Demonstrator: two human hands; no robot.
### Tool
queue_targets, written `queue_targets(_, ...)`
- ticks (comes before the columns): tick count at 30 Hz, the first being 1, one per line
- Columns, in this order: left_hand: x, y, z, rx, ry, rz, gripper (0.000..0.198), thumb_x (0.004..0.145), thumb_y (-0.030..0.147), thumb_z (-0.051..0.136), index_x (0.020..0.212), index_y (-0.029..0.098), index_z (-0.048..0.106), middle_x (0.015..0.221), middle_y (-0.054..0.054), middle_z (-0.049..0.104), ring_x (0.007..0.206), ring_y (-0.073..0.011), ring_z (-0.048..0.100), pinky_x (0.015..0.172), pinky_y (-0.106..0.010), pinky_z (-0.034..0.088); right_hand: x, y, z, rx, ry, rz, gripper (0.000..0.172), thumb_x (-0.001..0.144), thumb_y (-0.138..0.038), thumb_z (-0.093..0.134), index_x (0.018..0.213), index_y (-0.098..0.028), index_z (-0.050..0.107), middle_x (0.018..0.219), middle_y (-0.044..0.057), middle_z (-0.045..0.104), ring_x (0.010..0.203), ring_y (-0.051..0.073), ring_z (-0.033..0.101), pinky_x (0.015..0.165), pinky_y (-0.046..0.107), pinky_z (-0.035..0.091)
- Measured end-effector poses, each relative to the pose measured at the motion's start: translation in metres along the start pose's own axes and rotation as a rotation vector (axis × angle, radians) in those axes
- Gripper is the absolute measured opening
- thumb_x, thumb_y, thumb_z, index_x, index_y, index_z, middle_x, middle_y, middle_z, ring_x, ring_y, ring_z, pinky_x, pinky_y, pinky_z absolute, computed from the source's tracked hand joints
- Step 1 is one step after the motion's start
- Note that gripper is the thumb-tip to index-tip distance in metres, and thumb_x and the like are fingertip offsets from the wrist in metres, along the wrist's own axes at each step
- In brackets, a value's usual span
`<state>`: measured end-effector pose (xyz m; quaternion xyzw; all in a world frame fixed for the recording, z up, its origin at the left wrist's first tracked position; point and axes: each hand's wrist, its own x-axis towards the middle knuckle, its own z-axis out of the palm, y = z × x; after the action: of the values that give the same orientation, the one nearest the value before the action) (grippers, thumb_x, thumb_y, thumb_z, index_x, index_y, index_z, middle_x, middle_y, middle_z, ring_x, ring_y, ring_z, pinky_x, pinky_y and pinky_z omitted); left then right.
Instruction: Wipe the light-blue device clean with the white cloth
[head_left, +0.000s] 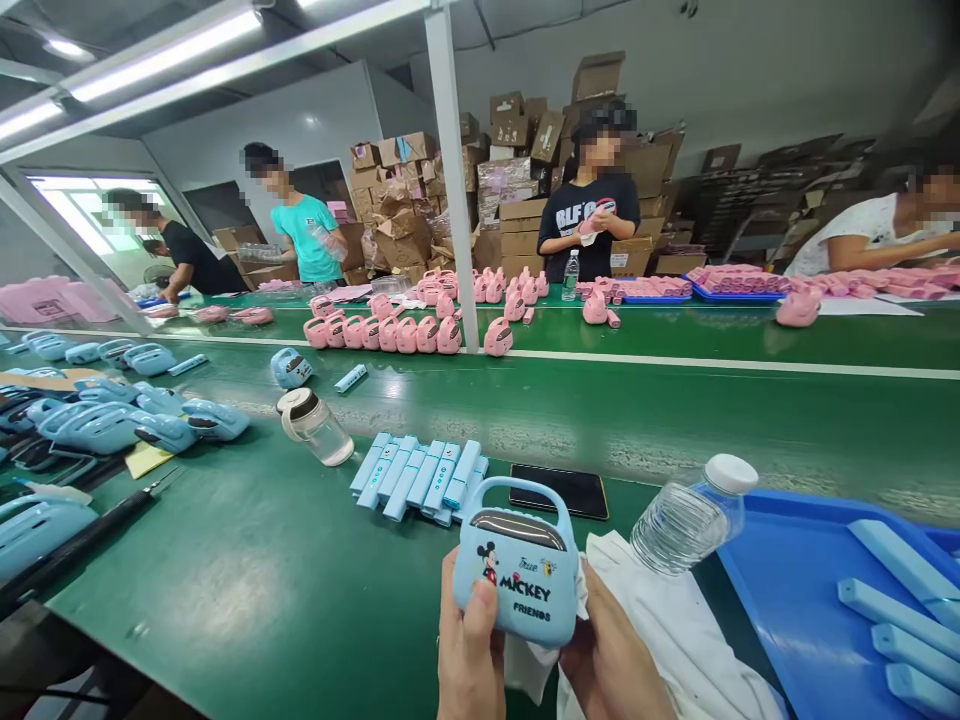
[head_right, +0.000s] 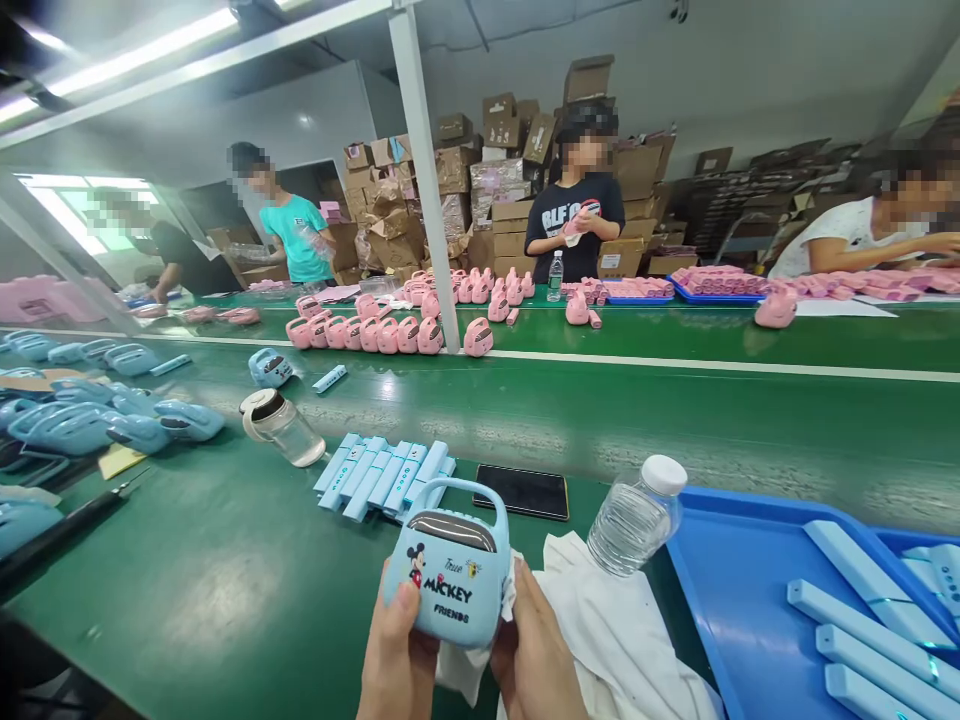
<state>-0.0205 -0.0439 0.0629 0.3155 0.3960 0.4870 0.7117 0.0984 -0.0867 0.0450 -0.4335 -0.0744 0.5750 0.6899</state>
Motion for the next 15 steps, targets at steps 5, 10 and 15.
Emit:
queue_targets(5, -0.001, 0.012, -0.001, 0.216, -0.086, 0.123, 0.096, 0.069, 0.059, 0.088, 0.147, 0.025, 0.043, 0.134, -0.012, 0.068, 0.123, -0.0351, 0.064, 0.095, -0.037, 0.057, -0.007, -0.018, 0.012, -0.109, 0.010, -0.170, 0.062, 0.087, -0.063, 0.073, 0.139, -0.033, 0.059, 0.153, 0.003, 0.059, 0.132, 0.030, 0.060, 0.101, 0.037, 0.060)
queue_targets(10, 0.004, 0.010, 0.002, -0.049, -0.123, -0.022, 0.102, 0.071, 0.062, 0.087, 0.152, 0.025, 0.038, 0.148, -0.014, 0.060, 0.134, -0.0365, 0.058, 0.104, -0.040, 0.053, -0.016, -0.030, 0.016, -0.512, -0.146, -0.450, 0.044, 0.098, -0.059, 0.058, 0.137, -0.038, 0.058, 0.160, 0.000, 0.050, 0.149, 0.023, 0.043, 0.122, 0.032, 0.041)
queue_targets(15, 0.002, 0.015, 0.010, -0.443, -0.113, -0.335, 0.073, 0.092, 0.067, 0.063, 0.143, 0.016, 0.054, 0.131, -0.018, 0.072, 0.112, -0.0328, 0.071, 0.083, -0.039, 0.059, -0.016, -0.021, 0.007, -0.681, -0.219, -0.461, 0.042, 0.104, -0.055, 0.047, 0.144, -0.044, 0.054, 0.165, -0.005, 0.043, 0.158, 0.021, 0.029, 0.132, 0.042, 0.024)
